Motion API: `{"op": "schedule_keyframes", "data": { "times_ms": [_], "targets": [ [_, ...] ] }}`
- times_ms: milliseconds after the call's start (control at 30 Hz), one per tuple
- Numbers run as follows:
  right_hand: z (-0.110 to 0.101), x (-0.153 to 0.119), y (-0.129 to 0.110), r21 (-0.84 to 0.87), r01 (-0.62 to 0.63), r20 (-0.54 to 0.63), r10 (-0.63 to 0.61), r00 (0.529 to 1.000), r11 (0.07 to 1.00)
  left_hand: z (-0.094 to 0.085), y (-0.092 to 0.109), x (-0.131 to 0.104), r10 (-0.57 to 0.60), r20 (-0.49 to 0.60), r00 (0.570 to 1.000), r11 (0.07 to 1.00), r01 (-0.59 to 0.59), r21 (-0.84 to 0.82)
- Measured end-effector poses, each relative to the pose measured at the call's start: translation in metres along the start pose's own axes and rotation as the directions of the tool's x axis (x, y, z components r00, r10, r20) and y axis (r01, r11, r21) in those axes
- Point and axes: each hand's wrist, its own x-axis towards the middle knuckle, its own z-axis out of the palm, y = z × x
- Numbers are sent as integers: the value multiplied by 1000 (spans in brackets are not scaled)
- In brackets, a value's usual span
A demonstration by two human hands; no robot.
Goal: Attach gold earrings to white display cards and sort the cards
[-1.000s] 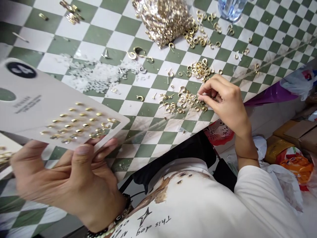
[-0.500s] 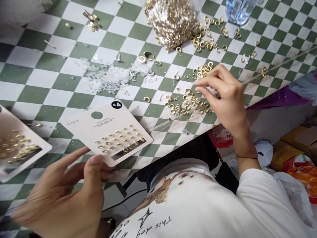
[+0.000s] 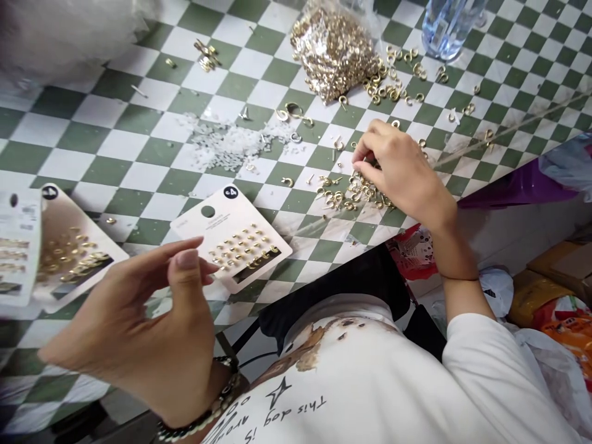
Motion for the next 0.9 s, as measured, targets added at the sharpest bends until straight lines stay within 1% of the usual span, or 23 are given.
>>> {"op": "schedule_keyframes", "data": {
  "times_ms": [33, 100, 200, 300, 333, 367, 467, 500, 533, 600, 633, 700, 767, 800, 833, 900],
  "targets": [
    [-1, 0, 0, 10, 7, -6, -6, 1000, 1000, 3, 2, 0, 75, 5, 997, 997, -75, 29],
    [-3, 0, 0, 25, 23, -13, -23, 1000, 999, 10, 9, 0, 207, 30, 978, 978, -208, 36],
    [-5, 4, 7, 19, 46, 25, -46, 999, 999, 19, 20, -1, 307, 118, 944, 951, -307, -15],
    [-9, 8, 17, 45, 113, 73, -116, 991, 993, 24, 29, -1, 350, 202, 915, 936, -348, -46],
    [-10, 8, 20, 67, 136, 58, -140, 988, 988, 25, 31, 0, 360, 208, 910, 933, -356, -57],
    [-12, 5, 23, 94, 154, 18, -156, 988, 984, 26, 32, 0, 368, 203, 907, 930, -362, -68],
    [-13, -14, 19, 198, 175, -197, -135, 971, 964, 30, 36, 2, 380, 176, 908, 925, -368, -97],
    [-11, -24, 14, 243, 177, -253, -114, 961, 954, 31, 37, 2, 381, 166, 910, 924, -366, -116],
    [-7, -35, 8, 300, 183, -283, -96, 954, 936, 32, 39, 2, 378, 166, 911, 923, -357, -146],
    [5, -59, -8, 401, 204, -303, -82, 950, 893, 36, 44, 1, 368, 205, 907, 918, -320, -234],
    [13, -69, -16, 434, 226, -312, -90, 946, 872, 37, 46, 1, 362, 249, 898, 913, -289, -288],
    [27, -85, -29, 445, 292, -354, -133, 926, 847, 40, 51, 0, 361, 369, 856, 894, -206, -398],
    [37, -93, -37, 398, 338, -394, -174, 902, 853, 41, 53, 0, 372, 469, 801, 867, -120, -483],
    [41, -94, -39, 381, 348, -400, -186, 897, 856, 41, 54, -1, 372, 498, 784, 856, -82, -511],
    [43, -95, -39, 369, 352, -402, -194, 895, 860, 41, 55, -1, 366, 514, 776, 848, -51, -527],
    [46, -94, -37, 369, 361, -402, -203, 893, 856, 41, 55, 0, 331, 538, 775, 850, 3, -527]
  ]
}}
